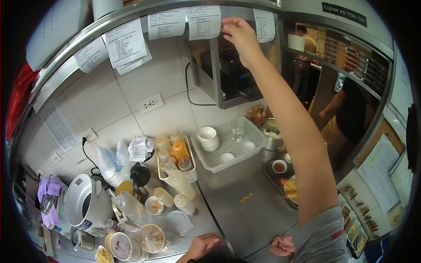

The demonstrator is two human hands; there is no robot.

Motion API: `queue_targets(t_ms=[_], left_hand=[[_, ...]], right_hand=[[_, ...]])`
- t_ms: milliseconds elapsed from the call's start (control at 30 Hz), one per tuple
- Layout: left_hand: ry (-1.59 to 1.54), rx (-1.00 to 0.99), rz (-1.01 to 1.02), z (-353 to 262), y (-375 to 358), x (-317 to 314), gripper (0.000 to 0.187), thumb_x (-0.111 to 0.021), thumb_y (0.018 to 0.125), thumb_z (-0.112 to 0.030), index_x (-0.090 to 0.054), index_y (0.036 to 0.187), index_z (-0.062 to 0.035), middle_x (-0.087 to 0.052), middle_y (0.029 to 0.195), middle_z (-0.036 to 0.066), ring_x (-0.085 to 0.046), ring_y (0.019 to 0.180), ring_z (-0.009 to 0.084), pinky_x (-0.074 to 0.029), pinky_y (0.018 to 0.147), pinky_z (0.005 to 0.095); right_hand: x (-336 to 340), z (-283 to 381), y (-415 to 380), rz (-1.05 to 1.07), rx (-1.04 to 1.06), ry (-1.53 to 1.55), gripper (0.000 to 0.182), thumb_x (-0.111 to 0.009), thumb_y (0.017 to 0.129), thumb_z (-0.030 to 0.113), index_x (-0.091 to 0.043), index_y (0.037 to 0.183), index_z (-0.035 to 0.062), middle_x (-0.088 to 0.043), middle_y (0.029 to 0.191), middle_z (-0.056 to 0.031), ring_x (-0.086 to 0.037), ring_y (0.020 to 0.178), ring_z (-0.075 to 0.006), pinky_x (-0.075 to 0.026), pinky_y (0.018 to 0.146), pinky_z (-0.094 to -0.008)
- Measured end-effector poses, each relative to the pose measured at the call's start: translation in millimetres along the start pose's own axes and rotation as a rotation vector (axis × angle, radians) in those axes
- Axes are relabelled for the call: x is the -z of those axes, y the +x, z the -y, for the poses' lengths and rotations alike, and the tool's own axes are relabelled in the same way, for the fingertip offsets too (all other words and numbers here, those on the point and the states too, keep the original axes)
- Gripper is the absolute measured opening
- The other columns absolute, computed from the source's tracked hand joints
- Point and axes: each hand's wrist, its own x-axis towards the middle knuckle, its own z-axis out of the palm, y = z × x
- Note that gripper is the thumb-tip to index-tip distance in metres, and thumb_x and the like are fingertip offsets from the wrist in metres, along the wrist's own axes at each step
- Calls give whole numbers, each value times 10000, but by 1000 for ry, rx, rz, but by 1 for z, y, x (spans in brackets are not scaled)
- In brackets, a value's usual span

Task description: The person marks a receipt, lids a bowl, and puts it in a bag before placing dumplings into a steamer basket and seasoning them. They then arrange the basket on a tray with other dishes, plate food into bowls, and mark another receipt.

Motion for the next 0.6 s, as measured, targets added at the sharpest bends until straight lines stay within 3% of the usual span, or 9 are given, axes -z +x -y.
queue_targets(t_ms=[167,300,367,600], left_hand=[[23,-3,26,-2,3,-2,313,-443,979,-247,-676,876,-64,-619,785,69,-618,734,219,-490,681,315],[-12,-31,36,-4,7,-7,283,-455,971,-268,-664,886,-97,-623,808,64,-619,759,254,-498,691,336],[-30,-32,36,-5,5,-7,281,-451,972,-264,-662,892,-96,-625,816,68,-617,767,262,-497,696,341],[26,-43,17,-6,0,11,236,-474,950,-235,-665,922,-101,-630,871,73,-615,815,276,-497,720,350]], right_hand=[[-4,9,0,192,65,-175,272,-604,859,83,-611,1129,112,-634,934,-50,-547,812,-101,-427,730,-236],[8,19,-8,90,-38,-152,355,-534,885,19,-556,1220,134,-634,956,-80,-601,829,-129,-500,685,-258],[29,17,-5,59,-72,-208,374,-495,900,2,-528,1251,126,-626,975,-90,-617,853,-155,-534,725,-294],[56,21,18,-72,-57,-255,402,-470,901,-14,-499,1289,87,-609,1052,-115,-615,904,-167,-554,767,-303]])
